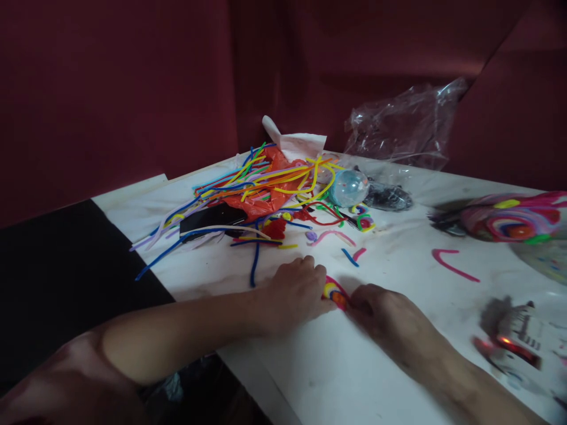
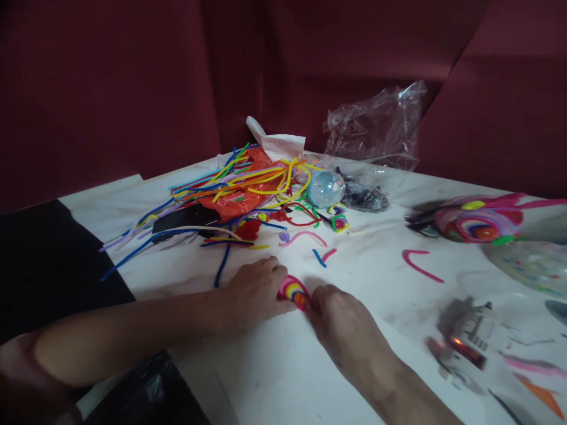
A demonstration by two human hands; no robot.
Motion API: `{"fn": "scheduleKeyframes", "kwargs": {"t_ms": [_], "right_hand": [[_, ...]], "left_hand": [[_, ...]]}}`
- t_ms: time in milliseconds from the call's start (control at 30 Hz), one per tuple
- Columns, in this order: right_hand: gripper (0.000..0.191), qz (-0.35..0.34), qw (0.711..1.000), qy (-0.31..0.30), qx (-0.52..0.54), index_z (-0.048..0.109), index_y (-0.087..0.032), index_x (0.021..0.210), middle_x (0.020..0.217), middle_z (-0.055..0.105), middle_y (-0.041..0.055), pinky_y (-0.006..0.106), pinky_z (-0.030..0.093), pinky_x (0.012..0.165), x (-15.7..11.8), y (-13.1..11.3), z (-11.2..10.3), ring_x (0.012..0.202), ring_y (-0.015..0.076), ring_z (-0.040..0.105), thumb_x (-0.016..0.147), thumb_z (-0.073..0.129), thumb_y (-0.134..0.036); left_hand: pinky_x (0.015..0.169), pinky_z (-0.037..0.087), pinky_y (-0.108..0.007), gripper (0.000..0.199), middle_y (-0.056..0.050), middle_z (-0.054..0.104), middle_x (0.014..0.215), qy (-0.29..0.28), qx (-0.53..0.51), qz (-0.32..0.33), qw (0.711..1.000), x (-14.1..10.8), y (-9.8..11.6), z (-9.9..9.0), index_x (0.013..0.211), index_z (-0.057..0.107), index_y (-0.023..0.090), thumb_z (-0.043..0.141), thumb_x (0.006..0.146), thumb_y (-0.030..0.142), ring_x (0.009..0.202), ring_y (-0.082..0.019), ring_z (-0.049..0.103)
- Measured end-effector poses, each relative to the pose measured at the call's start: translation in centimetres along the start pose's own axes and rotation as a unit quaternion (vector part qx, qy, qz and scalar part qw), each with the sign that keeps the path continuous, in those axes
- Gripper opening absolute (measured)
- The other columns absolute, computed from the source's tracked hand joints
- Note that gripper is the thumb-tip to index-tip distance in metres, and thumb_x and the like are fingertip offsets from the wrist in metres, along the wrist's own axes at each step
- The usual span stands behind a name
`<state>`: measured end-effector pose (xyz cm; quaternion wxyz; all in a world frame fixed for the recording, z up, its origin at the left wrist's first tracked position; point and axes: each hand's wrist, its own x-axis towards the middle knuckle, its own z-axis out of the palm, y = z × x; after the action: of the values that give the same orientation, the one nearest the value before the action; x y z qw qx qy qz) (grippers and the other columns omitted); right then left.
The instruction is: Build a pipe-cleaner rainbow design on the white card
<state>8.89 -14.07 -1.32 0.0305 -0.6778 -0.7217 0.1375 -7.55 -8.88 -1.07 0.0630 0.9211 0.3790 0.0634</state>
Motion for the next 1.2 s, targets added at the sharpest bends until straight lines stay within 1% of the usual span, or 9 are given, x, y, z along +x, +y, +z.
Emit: {"fn": "scheduleKeyframes", "kwargs": {"t_ms": [167, 333, 400, 533, 633, 700, 800, 967, 1200], "right_hand": [[0.015, 0.037, 0.999, -0.008, 0.015, 0.060, -0.019, 0.069, 0.064, 0.057, -0.0001, 0.022, 0.030, 0.051, -0.2, -0.4, 0.1, 0.060, 0.0147, 0.051, 0.082, 0.053, -0.019], [0.015, 0.040, 0.999, -0.008, 0.003, 0.059, -0.018, 0.069, 0.065, 0.057, -0.0005, 0.022, 0.030, 0.052, -0.2, -0.5, 0.3, 0.060, 0.0147, 0.051, 0.082, 0.053, -0.016], [0.015, 0.041, 0.999, -0.003, 0.008, 0.059, -0.018, 0.069, 0.065, 0.057, -0.0003, 0.022, 0.030, 0.052, -0.2, -0.5, 0.3, 0.060, 0.0149, 0.051, 0.082, 0.053, -0.016], [0.014, 0.038, 0.999, -0.020, 0.019, 0.060, -0.019, 0.071, 0.066, 0.058, -0.0010, 0.022, 0.031, 0.053, -0.1, -0.4, 0.2, 0.063, 0.0149, 0.052, 0.082, 0.052, -0.014], [0.013, 0.029, 0.999, -0.016, 0.024, 0.062, -0.019, 0.074, 0.067, 0.058, -0.0007, 0.022, 0.031, 0.054, -0.1, -0.2, 0.1, 0.064, 0.0150, 0.052, 0.081, 0.052, -0.013], [0.013, 0.021, 0.999, -0.008, 0.032, 0.061, -0.019, 0.073, 0.067, 0.058, -0.0009, 0.022, 0.032, 0.054, -0.1, 0.0, 0.2, 0.063, 0.0147, 0.052, 0.080, 0.052, -0.013], [0.014, 0.014, 0.999, -0.006, 0.031, 0.061, -0.019, 0.073, 0.067, 0.058, -0.0013, 0.022, 0.032, 0.054, -0.1, 0.2, 0.4, 0.062, 0.0145, 0.052, 0.080, 0.051, -0.012], [0.013, 0.016, 1.000, -0.004, 0.021, 0.061, -0.019, 0.071, 0.066, 0.057, -0.0011, 0.022, 0.032, 0.052, -0.1, 0.1, 0.4, 0.061, 0.0146, 0.051, 0.079, 0.051, -0.014], [0.015, 0.028, 0.999, -0.004, 0.019, 0.059, -0.019, 0.070, 0.063, 0.056, -0.0021, 0.022, 0.031, 0.052, -0.2, 0.1, 0.4, 0.059, 0.0145, 0.050, 0.081, 0.050, -0.016]], "left_hand": [[0.062, 0.042, -0.031, 0.029, -0.005, 0.051, 0.086, 0.003, -0.004, 0.001, 1.000, -0.1, 0.1, -0.1, 0.083, 0.050, 0.017, 0.048, 0.075, 0.045, 0.081, -0.020, 0.050], [0.064, 0.042, -0.030, 0.033, -0.005, 0.052, 0.086, 0.007, -0.029, 0.030, 0.999, -0.1, -0.5, 0.2, 0.086, 0.050, 0.017, 0.049, 0.074, 0.048, 0.081, -0.020, 0.050], [0.066, 0.041, -0.029, 0.029, -0.004, 0.053, 0.086, 0.004, -0.057, 0.039, 0.998, 0.0, -1.1, 0.3, 0.092, 0.049, 0.017, 0.047, 0.076, 0.042, 0.081, -0.018, 0.050], [0.068, 0.040, -0.027, 0.020, -0.004, 0.055, 0.086, 0.014, -0.085, 0.039, 0.996, 0.3, -2.4, 0.4, 0.098, 0.049, 0.017, 0.040, 0.081, 0.022, 0.079, -0.015, 0.051], [0.070, 0.039, -0.026, 0.019, -0.004, 0.054, 0.085, 0.003, -0.076, 0.045, 0.996, 0.4, -2.8, 0.4, 0.095, 0.053, 0.018, 0.039, 0.082, 0.021, 0.081, -0.015, 0.051], [0.069, 0.039, -0.026, 0.020, -0.004, 0.053, 0.085, -0.009, -0.066, 0.051, 0.997, 0.3, -2.7, 0.3, 0.094, 0.055, 0.019, 0.039, 0.083, 0.022, 0.081, -0.015, 0.051], [0.068, 0.039, -0.026, 0.021, -0.004, 0.051, 0.083, -0.003, -0.040, 0.055, 0.998, 0.0, -2.4, 0.0, 0.091, 0.056, 0.020, 0.036, 0.085, 0.022, 0.081, -0.015, 0.050], [0.067, 0.039, -0.028, 0.020, -0.005, 0.049, 0.082, 0.008, 0.001, 0.058, 0.998, -0.3, -1.9, -0.1, 0.083, 0.055, 0.017, 0.037, 0.085, 0.026, 0.081, -0.017, 0.047], [0.076, 0.038, -0.026, 0.017, -0.004, 0.052, 0.088, 0.037, -0.025, 0.094, 0.995, -0.5, -1.2, 0.1, 0.094, 0.052, 0.015, 0.039, 0.084, 0.017, 0.086, -0.015, 0.046]]}}
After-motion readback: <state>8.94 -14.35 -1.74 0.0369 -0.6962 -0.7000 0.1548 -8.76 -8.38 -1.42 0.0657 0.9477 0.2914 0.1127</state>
